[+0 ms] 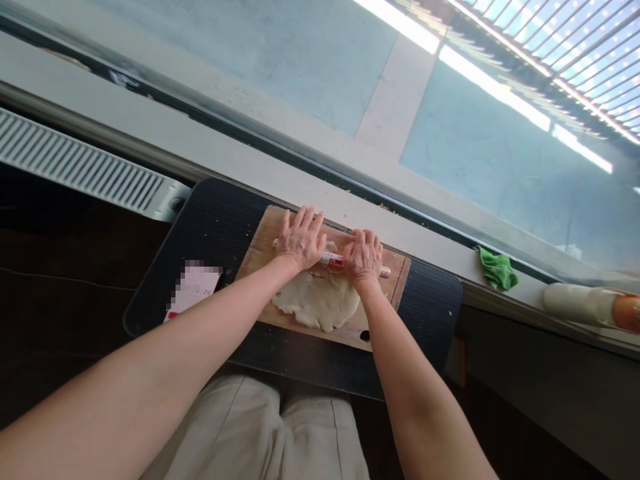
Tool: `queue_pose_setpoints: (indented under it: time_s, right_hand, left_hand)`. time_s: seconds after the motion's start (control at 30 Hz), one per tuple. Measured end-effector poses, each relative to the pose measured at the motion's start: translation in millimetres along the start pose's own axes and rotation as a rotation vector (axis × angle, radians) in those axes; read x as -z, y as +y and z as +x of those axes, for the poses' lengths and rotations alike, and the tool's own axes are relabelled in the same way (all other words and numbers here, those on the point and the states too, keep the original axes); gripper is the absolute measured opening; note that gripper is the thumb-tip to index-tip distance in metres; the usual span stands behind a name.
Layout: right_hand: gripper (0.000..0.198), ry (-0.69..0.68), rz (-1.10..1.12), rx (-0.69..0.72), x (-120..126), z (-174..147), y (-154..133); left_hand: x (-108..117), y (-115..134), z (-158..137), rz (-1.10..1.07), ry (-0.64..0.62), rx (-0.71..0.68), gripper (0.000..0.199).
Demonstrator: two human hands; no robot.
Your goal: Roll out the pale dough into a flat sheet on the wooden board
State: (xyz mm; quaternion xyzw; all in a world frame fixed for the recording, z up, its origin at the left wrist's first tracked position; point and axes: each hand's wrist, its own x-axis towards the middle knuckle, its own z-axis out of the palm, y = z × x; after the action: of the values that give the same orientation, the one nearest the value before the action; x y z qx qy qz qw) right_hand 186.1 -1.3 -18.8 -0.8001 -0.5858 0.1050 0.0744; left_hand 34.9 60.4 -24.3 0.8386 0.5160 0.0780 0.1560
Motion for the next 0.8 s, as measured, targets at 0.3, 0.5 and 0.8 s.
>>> queue_pose_setpoints:
  time_s: [0.3, 0.5, 0.8]
  right_hand:
    - [0.045, 0.001, -0.020, 0.065, -6, -42, -4]
    - [0.045, 0.063, 0.005, 0.043, -4, 14, 2]
    - [0.036, 0.102, 0.018, 0.156, -15, -50, 3]
  left_hand:
    - [-5, -4, -42, -0.057, 0.007, -0.069, 0.051]
    - [1, -2, 13, -0.004, -0.010, -0.004, 0.055]
    - [-7, -5, -44, -0.019, 0.044, -0.079, 0.052]
